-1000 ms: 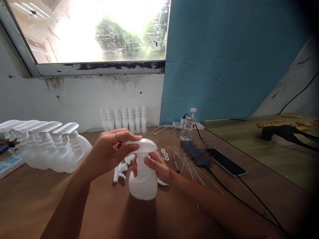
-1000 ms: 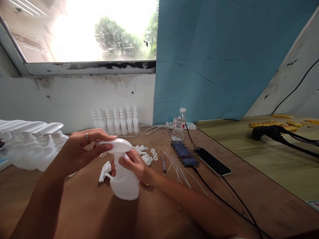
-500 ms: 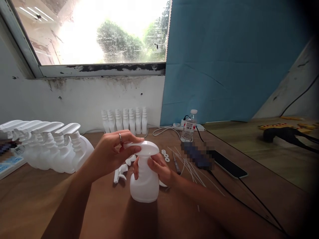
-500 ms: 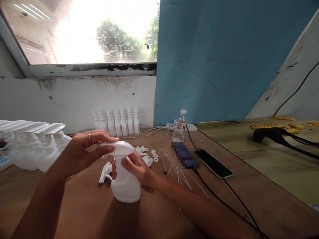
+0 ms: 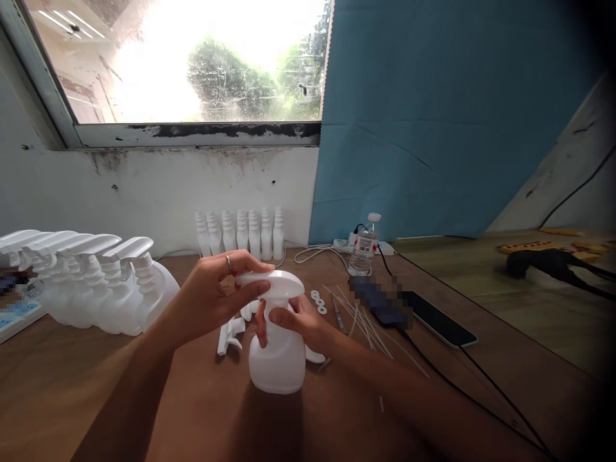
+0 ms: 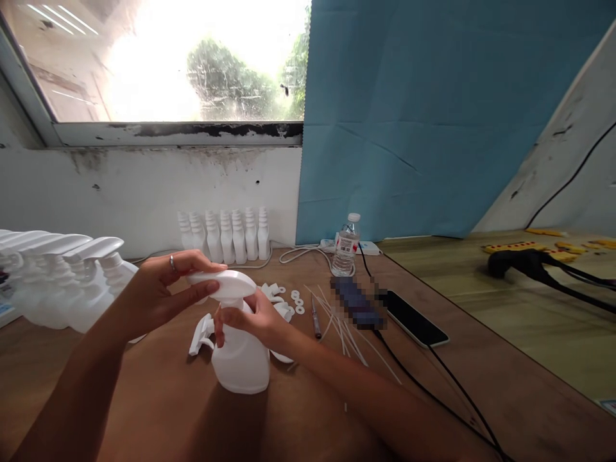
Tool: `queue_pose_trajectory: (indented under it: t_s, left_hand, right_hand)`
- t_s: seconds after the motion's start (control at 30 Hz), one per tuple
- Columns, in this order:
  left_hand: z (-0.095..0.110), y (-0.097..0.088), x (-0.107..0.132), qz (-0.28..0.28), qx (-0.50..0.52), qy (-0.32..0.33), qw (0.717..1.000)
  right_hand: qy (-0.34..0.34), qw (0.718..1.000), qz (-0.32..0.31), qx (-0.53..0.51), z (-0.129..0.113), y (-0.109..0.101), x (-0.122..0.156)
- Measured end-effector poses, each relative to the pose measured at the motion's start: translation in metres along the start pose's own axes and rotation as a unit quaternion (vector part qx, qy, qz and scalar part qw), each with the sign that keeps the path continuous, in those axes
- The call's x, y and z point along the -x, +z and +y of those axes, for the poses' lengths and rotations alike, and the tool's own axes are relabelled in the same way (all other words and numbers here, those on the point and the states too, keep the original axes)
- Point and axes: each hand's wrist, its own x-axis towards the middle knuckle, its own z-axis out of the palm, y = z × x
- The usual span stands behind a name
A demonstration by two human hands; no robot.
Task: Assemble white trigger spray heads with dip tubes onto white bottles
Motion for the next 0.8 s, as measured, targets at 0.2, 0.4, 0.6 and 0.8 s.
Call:
queue_pose_trajectory:
  t_s: [0.2, 0.4, 0.6, 0.8]
  left_hand:
    - [0.011, 0.012, 0.001, 0.039, -0.067, 0.009, 0.997]
    - [0.016, 0.024, 0.0, 0.054, -0.032, -0.049, 0.997]
    - [0.013, 0.001, 0.006, -0.001, -0.041, 0.022, 0.999]
    - [0.0, 0.009, 0.016, 0.047, 0.11, -0.038, 0.992]
  right_hand:
    - [0.099, 0.995, -0.033, -0.008, -0.007, -0.003, -0.005]
    - [0.116, 0.992, -0.054, -0.015, -0.008, -0.003, -0.005]
    - [0.117, 0.987, -0.093, -0.062, -0.007, -0.009, -0.005]
    - [0.121, 0.987, -0.07, -0.077, -0.012, -0.004, -0.001]
